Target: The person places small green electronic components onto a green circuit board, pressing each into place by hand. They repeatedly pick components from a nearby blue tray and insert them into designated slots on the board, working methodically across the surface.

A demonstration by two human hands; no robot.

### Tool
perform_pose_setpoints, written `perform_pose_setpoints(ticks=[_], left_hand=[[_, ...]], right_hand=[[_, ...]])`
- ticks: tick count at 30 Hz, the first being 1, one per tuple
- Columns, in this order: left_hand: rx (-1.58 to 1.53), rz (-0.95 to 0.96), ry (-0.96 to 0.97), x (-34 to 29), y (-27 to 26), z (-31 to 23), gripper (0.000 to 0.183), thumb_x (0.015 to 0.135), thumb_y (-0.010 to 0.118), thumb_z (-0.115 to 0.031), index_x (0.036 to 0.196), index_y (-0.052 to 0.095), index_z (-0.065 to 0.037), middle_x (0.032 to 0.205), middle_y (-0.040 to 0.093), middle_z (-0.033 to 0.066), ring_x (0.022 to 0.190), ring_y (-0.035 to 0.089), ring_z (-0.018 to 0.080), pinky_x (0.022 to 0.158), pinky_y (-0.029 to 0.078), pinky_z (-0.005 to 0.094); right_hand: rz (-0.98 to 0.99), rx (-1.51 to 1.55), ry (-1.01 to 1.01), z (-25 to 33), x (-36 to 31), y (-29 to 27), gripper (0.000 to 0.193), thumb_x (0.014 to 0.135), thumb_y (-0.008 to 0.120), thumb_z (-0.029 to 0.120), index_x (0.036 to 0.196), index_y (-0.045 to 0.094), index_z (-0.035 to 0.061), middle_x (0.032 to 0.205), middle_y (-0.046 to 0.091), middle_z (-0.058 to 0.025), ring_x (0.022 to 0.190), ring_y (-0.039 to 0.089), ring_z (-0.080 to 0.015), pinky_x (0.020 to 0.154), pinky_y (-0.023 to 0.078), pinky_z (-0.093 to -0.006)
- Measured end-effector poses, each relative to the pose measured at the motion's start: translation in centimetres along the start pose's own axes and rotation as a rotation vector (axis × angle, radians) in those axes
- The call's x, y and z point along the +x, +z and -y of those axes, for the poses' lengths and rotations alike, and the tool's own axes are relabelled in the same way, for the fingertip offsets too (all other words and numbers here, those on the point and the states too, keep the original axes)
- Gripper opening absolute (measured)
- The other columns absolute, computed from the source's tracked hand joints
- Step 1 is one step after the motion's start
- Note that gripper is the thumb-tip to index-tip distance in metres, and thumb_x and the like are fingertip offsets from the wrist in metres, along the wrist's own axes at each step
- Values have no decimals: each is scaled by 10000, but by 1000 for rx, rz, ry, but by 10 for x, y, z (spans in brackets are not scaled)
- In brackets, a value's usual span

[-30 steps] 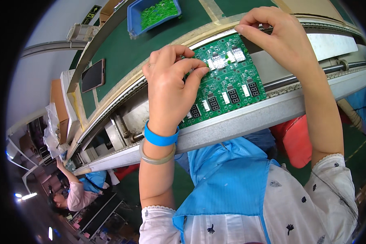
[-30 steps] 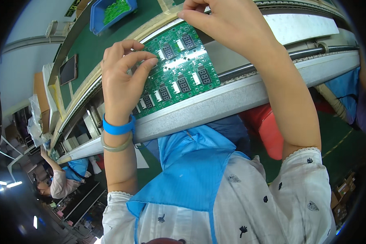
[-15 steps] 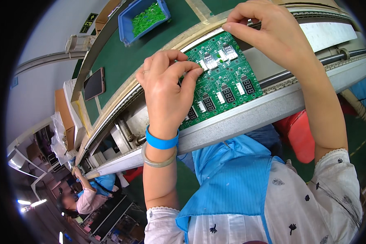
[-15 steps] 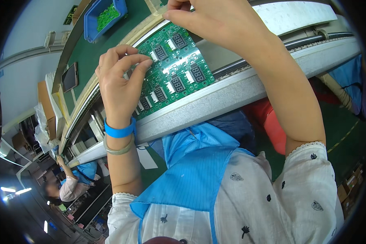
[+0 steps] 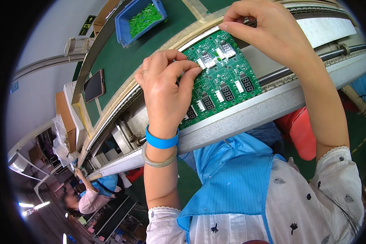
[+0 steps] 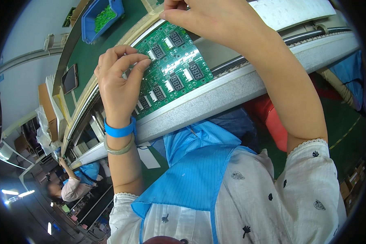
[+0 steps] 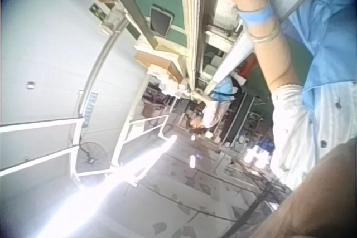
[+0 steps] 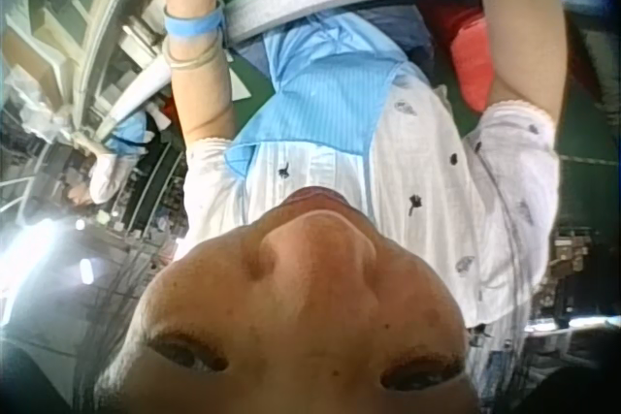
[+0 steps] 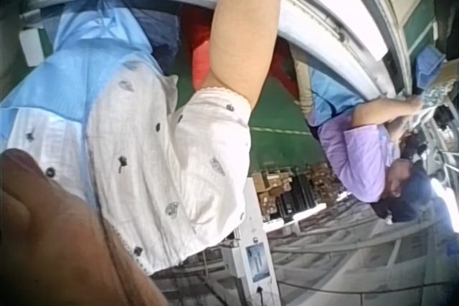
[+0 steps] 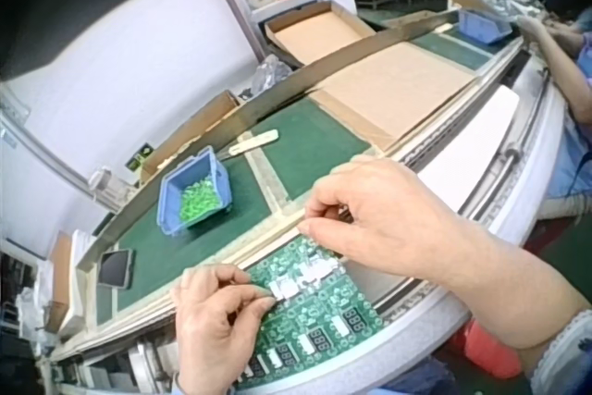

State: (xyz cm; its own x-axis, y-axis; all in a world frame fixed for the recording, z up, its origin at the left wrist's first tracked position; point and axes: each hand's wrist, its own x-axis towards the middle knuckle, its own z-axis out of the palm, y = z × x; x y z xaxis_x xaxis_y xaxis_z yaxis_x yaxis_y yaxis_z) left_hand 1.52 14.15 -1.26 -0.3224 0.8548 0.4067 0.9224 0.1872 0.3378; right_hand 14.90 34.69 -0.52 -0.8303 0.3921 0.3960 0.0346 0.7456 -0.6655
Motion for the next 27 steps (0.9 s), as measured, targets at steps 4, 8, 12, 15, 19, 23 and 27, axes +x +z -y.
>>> perform_pose_setpoints(ticks=[4,8,12,15,19,23,27], left_hand=[[1,8,4,1,0,0,67,750,794,-114,793,747,-96,928,636,1,947,563,213,903,326,390],[-9,23,-16,0,-1,0,68,755,796,-122,799,752,-97,921,641,-1,951,563,212,905,324,391],[-18,46,-55,-1,-2,-2,66,765,794,-125,810,757,-94,919,646,0,956,564,213,904,324,391],[-41,72,-86,0,-3,-3,64,772,790,-122,820,760,-91,926,653,0,961,565,214,898,326,389],[-64,85,-94,-1,-3,0,59,779,785,-115,828,761,-90,941,660,0,963,566,216,891,333,386],[-55,90,-104,-1,-3,-4,54,784,783,-109,829,761,-92,945,662,2,969,570,215,897,337,384],[-49,94,-103,-1,-4,-4,49,785,783,-107,826,759,-93,949,663,3,979,573,217,909,341,384]], right_hand=[[36,48,59,-1,0,0,221,819,699,169,826,710,-51,795,699,-199,791,675,-338,762,519,-410],[47,40,66,1,1,-2,227,821,699,168,834,711,-59,801,699,-208,791,679,-336,751,528,-408],[51,23,76,12,0,-6,231,824,699,173,839,712,-57,802,700,-208,794,680,-336,744,530,-407],[50,33,69,3,-1,-2,230,827,695,174,843,712,-55,802,700,-204,792,679,-336,738,530,-407],[79,33,111,5,0,-5,234,831,680,179,847,710,-53,798,695,-203,784,675,-342,730,524,-415],[84,2,88,6,0,-7,243,832,665,183,844,707,-56,788,685,-213,778,669,-350,720,517,-422],[81,16,77,4,0,-6,245,833,660,182,842,708,-58,783,683,-218,767,669,-352,711,517,-423]])
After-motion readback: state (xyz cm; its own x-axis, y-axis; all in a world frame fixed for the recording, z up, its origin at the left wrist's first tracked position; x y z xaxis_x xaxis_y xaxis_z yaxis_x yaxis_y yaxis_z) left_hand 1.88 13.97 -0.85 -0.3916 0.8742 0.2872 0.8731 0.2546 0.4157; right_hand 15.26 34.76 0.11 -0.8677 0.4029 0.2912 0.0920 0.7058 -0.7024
